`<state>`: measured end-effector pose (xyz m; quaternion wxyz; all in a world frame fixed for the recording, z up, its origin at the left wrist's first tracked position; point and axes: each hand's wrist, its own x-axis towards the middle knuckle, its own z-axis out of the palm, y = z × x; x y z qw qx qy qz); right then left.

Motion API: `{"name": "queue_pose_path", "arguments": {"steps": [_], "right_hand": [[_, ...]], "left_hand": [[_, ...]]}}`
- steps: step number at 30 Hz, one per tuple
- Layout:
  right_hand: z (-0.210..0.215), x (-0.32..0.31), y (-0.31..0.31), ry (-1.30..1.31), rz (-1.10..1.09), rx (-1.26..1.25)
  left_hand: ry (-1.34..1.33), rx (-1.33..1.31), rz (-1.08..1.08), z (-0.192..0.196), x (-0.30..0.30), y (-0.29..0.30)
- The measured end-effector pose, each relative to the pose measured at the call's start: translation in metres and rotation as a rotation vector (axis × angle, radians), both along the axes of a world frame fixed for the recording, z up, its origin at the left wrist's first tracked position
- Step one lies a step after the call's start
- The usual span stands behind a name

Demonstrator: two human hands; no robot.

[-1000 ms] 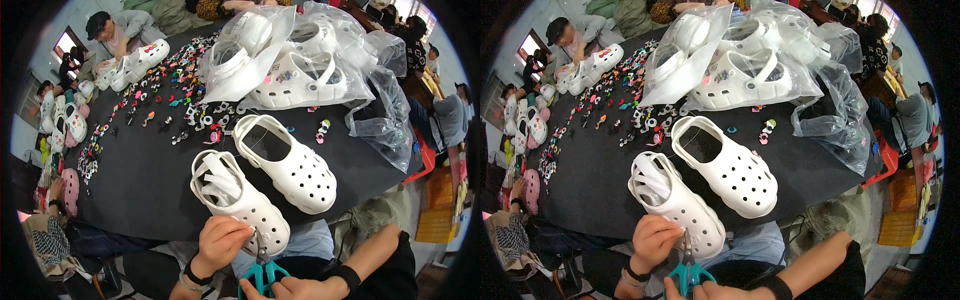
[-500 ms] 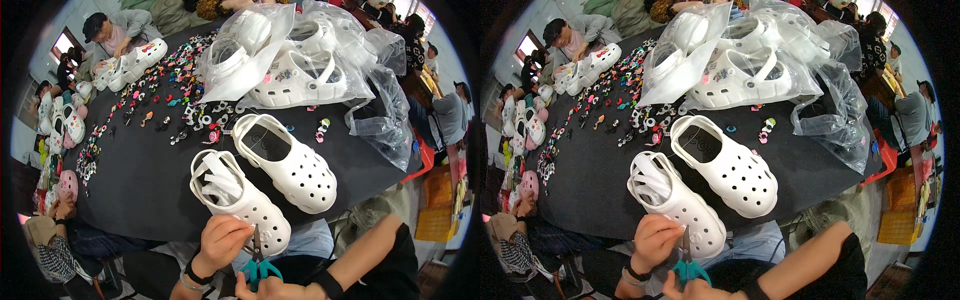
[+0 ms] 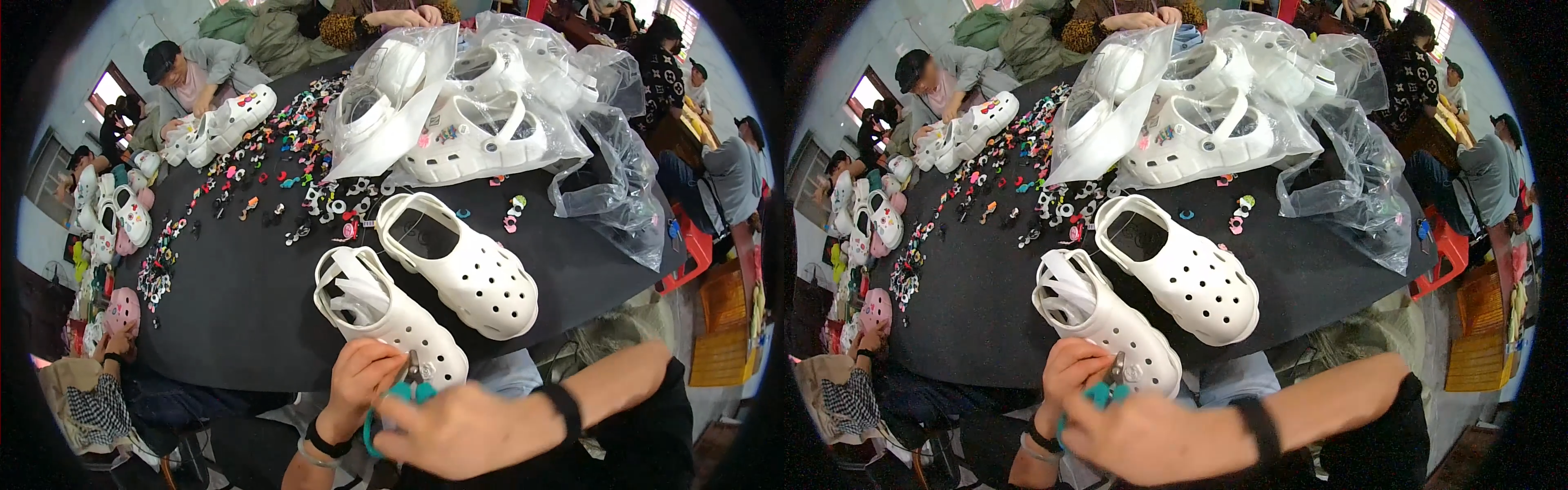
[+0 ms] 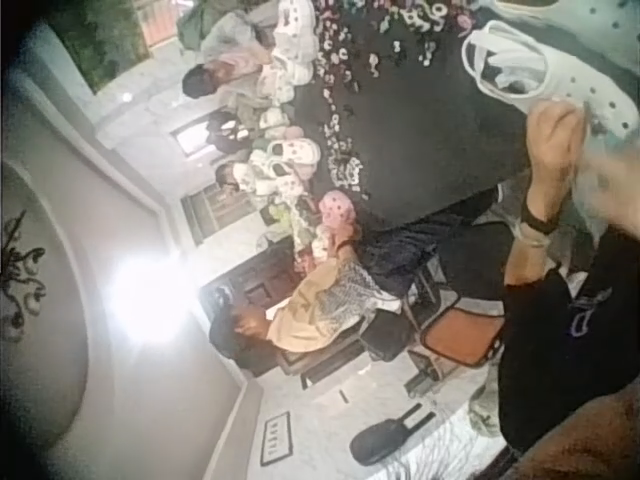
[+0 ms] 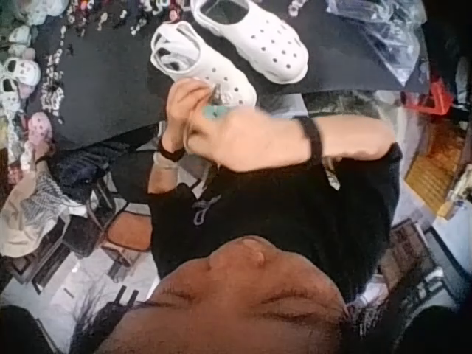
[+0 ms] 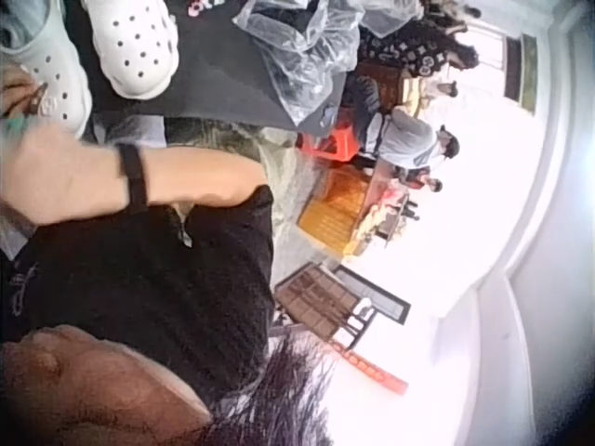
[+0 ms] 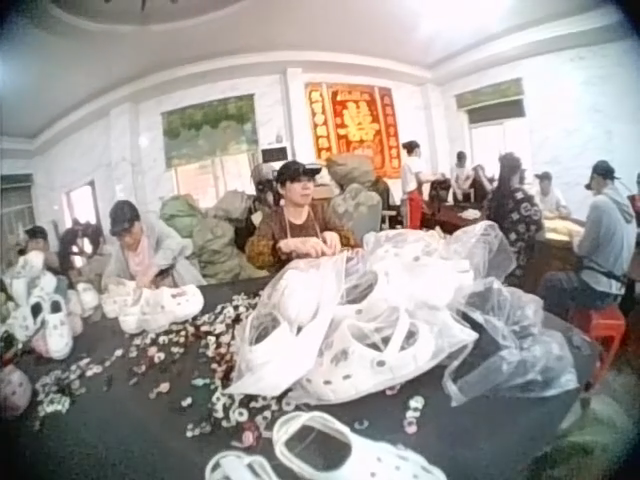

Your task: Manually attaching decorative charms to white clog-style shoes.

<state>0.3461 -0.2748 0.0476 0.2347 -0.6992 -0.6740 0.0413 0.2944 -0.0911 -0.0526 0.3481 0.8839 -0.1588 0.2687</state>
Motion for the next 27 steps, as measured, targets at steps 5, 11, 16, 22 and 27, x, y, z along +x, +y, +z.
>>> {"name": "queue_pose_path", "arguments": {"steps": [5,11,16,22,27], "right_hand": [[0.006,0.076,-0.023,1.018,-0.387,0.061],[-0.042,0.098,-0.036,1.806,-0.437,0.267],[-0.029,0.093,-0.033,1.563,-0.456,0.118],[0.009,0.056,-0.038,0.574,-0.018,0.027],[-0.028,0.118,-0.026,1.458,-0.304,0.048]], "left_hand": [[0.030,-0.076,-0.018,0.010,-0.001,-0.002],[0.058,-0.073,-0.033,0.015,-0.003,-0.002],[0.063,-0.022,-0.034,0.017,-0.003,-0.002],[0.052,0.034,-0.003,0.016,-0.008,-0.006],[0.072,0.021,-0.016,0.012,-0.008,-0.007]]}}
